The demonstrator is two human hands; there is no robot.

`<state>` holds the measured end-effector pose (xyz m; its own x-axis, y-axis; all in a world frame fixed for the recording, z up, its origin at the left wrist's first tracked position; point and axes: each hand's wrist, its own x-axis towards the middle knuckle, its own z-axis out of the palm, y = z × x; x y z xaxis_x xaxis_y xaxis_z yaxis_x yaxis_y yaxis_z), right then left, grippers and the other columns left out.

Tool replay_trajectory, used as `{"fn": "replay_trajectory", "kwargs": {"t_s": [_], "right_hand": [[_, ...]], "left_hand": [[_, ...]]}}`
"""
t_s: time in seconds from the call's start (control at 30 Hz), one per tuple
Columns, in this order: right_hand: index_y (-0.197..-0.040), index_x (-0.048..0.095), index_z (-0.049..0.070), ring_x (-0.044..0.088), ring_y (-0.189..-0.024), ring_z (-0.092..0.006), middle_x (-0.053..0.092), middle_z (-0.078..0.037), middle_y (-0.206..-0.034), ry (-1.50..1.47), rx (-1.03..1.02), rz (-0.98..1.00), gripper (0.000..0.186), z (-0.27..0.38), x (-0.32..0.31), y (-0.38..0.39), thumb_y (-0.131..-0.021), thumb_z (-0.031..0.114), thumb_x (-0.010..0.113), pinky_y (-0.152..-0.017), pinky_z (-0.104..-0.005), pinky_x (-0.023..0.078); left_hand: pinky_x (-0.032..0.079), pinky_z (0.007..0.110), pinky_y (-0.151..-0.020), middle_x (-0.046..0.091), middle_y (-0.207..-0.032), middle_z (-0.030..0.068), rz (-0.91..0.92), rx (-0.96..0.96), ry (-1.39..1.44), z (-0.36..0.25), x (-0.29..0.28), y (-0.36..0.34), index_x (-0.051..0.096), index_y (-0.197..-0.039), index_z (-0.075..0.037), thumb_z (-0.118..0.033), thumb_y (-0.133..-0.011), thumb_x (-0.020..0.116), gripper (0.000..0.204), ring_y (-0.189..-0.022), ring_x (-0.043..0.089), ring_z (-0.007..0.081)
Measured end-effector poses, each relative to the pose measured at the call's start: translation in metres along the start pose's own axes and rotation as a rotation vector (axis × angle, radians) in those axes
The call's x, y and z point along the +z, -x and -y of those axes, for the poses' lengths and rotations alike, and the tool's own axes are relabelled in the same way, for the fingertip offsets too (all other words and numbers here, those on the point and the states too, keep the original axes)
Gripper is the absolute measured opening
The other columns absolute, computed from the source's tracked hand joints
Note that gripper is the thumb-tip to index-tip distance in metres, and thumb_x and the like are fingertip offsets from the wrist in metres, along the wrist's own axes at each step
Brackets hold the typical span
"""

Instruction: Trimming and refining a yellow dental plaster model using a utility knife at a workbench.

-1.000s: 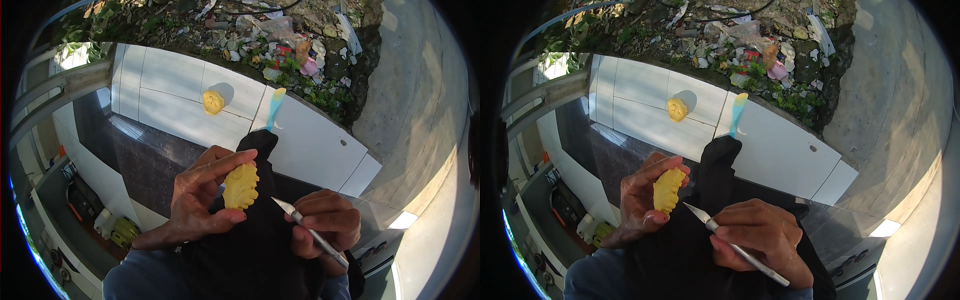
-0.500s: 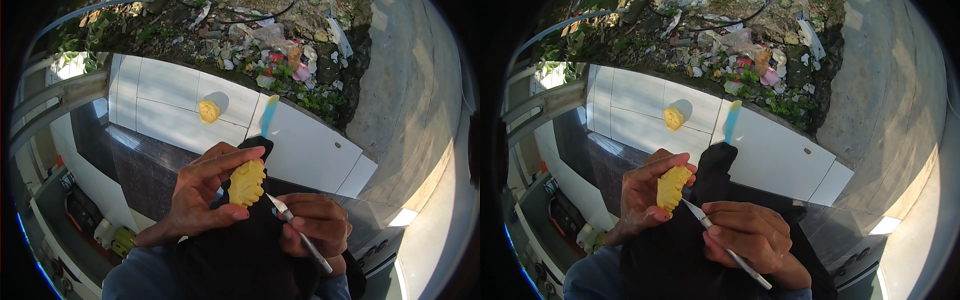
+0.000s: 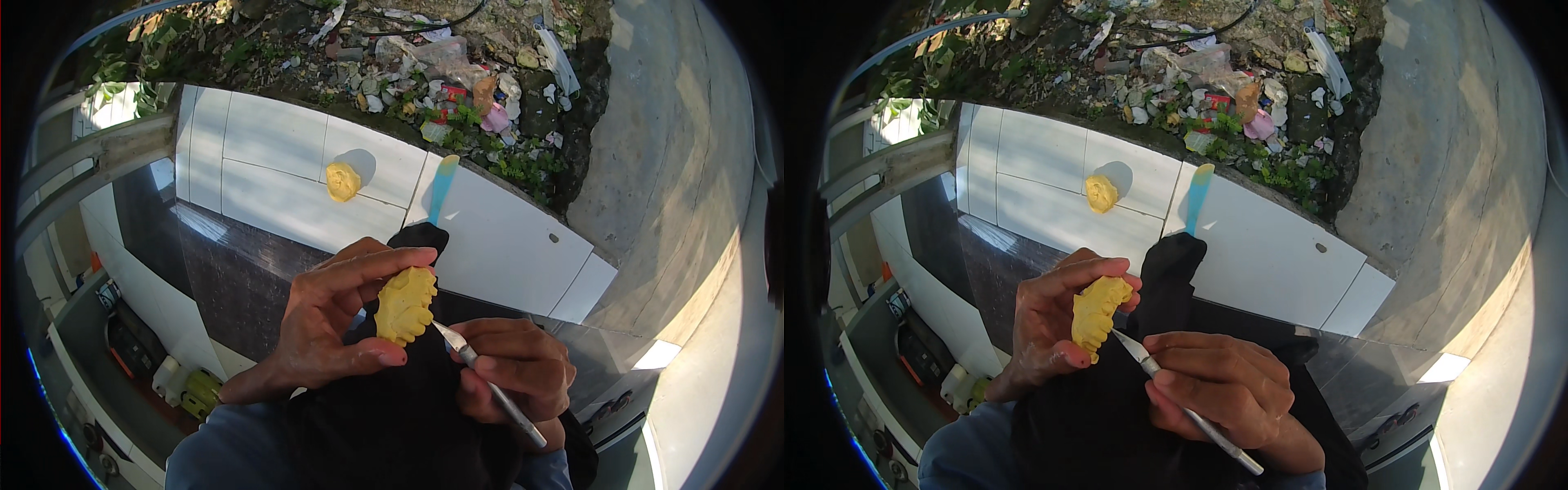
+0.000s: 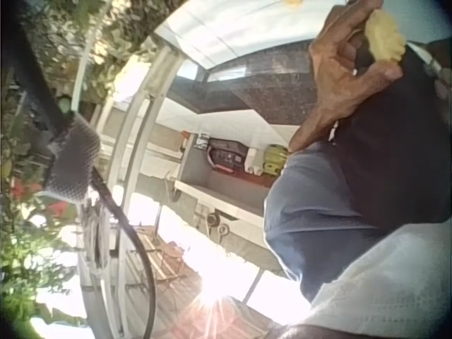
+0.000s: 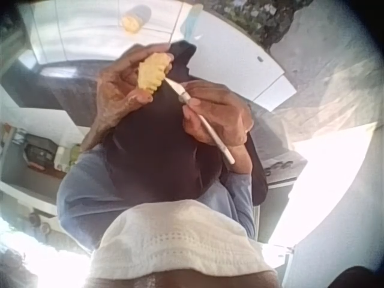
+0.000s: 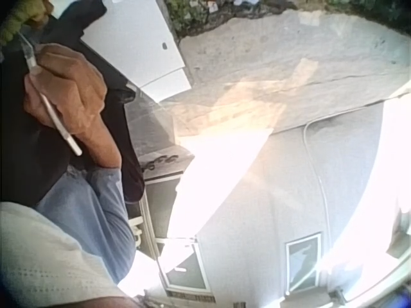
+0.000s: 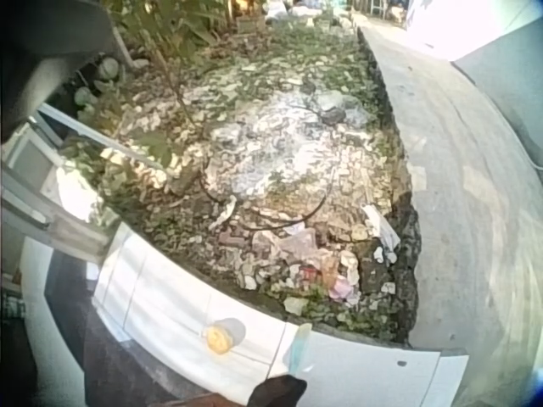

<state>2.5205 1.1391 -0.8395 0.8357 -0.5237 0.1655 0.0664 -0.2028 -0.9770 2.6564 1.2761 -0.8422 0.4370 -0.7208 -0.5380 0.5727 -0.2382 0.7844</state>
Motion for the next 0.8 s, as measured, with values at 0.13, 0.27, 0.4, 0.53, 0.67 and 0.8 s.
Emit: {"fn": "replay_trajectory", "kwargs": {"t_s": [0.13,0.27,0.4,0.53,0.67,0.8], "right_hand": [[-0.087,0.057,0.002,0.071,-0.075,-0.0282,0.065,-0.012,-0.074,-0.023,-0.009,-0.001,0.026,-0.001,0.001,0.0,-0.069,-0.002,0.076,-0.056,-0.0286,0.059],[-0.089,0.056,0.001,0.071,-0.074,-0.0285,0.065,-0.011,-0.074,-0.063,-0.002,-0.027,0.029,-0.002,0.001,0.003,-0.069,-0.002,0.076,-0.058,-0.0304,0.059],[-0.094,0.055,-0.001,0.069,-0.072,-0.0255,0.064,-0.013,-0.08,-0.154,0.092,-0.155,0.019,-0.015,-0.002,0.008,-0.08,0.002,0.067,-0.063,-0.032,0.058],[-0.101,0.055,-0.002,0.065,-0.079,-0.0142,0.066,-0.011,-0.09,-0.314,0.463,-0.293,0.015,-0.091,-0.001,0.003,-0.09,0.006,0.061,-0.068,-0.0237,0.051],[-0.098,0.055,-0.001,0.065,-0.079,-0.0127,0.067,-0.009,-0.084,-0.328,0.637,-0.299,0.012,-0.183,0.007,0.01,-0.089,0.005,0.06,-0.067,-0.0232,0.051],[-0.094,0.057,-0.001,0.065,-0.077,-0.0123,0.067,-0.009,-0.085,-0.346,0.707,-0.315,0.01,-0.222,0.016,0.012,-0.089,0.007,0.062,-0.067,-0.0225,0.051]], "left_hand": [[0.051,0.033,-0.089,0.058,-0.11,0.0176,0.011,-0.006,-0.003,0.001,-0.001,-0.001,0.051,-0.125,0.007,-0.058,-0.062,0.079,0.095,-0.098,0.061,0.0203],[0.046,0.034,-0.095,0.056,-0.111,0.0154,0.064,-0.005,0.066,0.001,-0.006,0.0,0.05,-0.127,0.007,-0.041,-0.068,0.081,0.083,-0.105,0.058,0.0209],[0.046,0.033,-0.096,0.053,-0.12,0.0153,0.076,0.022,0.091,0.005,-0.008,-0.002,0.045,-0.133,0.005,-0.021,-0.075,0.079,0.071,-0.11,0.055,0.0204],[0.051,0.03,-0.087,0.05,-0.131,0.0179,-0.101,-0.006,0.086,0.009,-0.008,-0.005,0.039,-0.136,0.003,-0.013,-0.079,0.072,0.067,-0.101,0.06,0.0184],[0.05,0.032,-0.092,0.046,-0.133,0.0243,-0.159,-0.046,0.045,0.021,-0.01,-0.015,0.034,-0.138,0.003,-0.014,-0.083,0.069,0.068,-0.1,0.062,0.0181],[0.051,0.033,-0.091,0.051,-0.129,0.0215,-0.194,-0.137,0.252,0.032,-0.015,-0.019,0.035,-0.138,0.001,0.004,-0.083,0.064,0.062,-0.107,0.061,0.0235]]}}
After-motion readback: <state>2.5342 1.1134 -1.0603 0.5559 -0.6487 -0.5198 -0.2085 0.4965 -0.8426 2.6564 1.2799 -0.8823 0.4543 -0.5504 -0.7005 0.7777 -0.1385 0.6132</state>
